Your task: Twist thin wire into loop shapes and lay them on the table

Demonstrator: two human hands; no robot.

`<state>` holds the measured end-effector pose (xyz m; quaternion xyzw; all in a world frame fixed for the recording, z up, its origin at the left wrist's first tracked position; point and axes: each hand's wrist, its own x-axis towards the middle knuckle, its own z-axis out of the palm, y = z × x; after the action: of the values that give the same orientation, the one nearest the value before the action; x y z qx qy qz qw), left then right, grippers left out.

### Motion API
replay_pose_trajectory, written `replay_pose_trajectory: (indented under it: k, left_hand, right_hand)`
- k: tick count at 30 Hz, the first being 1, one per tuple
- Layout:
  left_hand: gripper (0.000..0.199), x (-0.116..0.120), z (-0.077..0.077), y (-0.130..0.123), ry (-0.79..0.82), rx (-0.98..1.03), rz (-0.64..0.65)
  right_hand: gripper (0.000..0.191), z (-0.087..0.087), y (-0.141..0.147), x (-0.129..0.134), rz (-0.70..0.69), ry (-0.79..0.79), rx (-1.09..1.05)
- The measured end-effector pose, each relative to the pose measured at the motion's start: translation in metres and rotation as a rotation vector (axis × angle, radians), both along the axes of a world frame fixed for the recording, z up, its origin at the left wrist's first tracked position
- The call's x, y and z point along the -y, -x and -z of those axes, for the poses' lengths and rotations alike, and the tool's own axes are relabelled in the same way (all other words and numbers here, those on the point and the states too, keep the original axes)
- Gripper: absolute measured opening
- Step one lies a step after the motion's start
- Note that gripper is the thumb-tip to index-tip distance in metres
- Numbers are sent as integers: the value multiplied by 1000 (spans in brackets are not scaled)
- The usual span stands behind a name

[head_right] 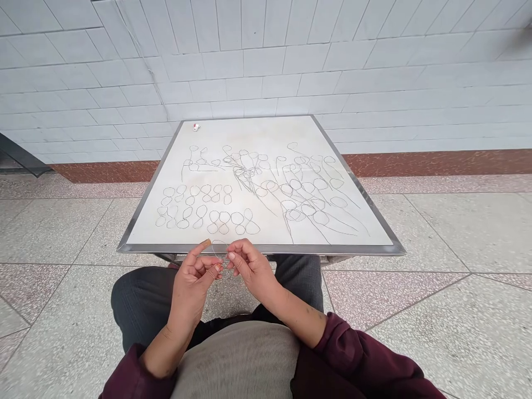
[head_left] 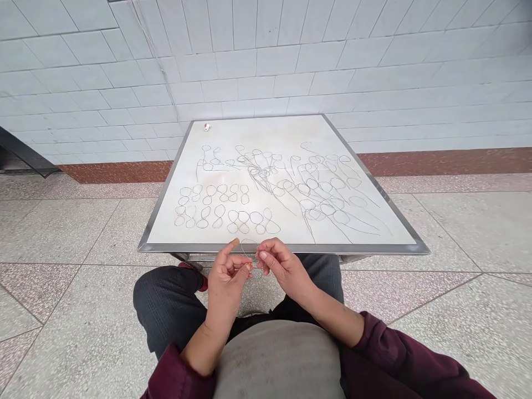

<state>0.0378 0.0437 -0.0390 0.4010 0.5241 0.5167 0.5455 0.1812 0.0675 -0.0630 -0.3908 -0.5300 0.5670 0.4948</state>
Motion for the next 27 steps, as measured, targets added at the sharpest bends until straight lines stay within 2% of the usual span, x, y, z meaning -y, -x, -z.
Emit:
replay_pose_trajectory:
  k: [9,14,17,24,27]
  left_hand:
    - [52,3,2,-2,-20,-59,20]
    - [55,3,0,-5,13,22,29]
    - [55,3,-1,-6,35,71,3]
    - [55,1,7,-3,17,127,-57]
    - [55,1,8,-3,15,143,-51]
  right_hand:
    - [18,1,-2,0,45,5,28]
    - [12,3,-3,-2,61,-20,60]
    - [15,4,-4,-1,69,-33,97]
    - [22,12,-4,7,83,-257,305]
    - [23,16,-3,7,94,-292,348]
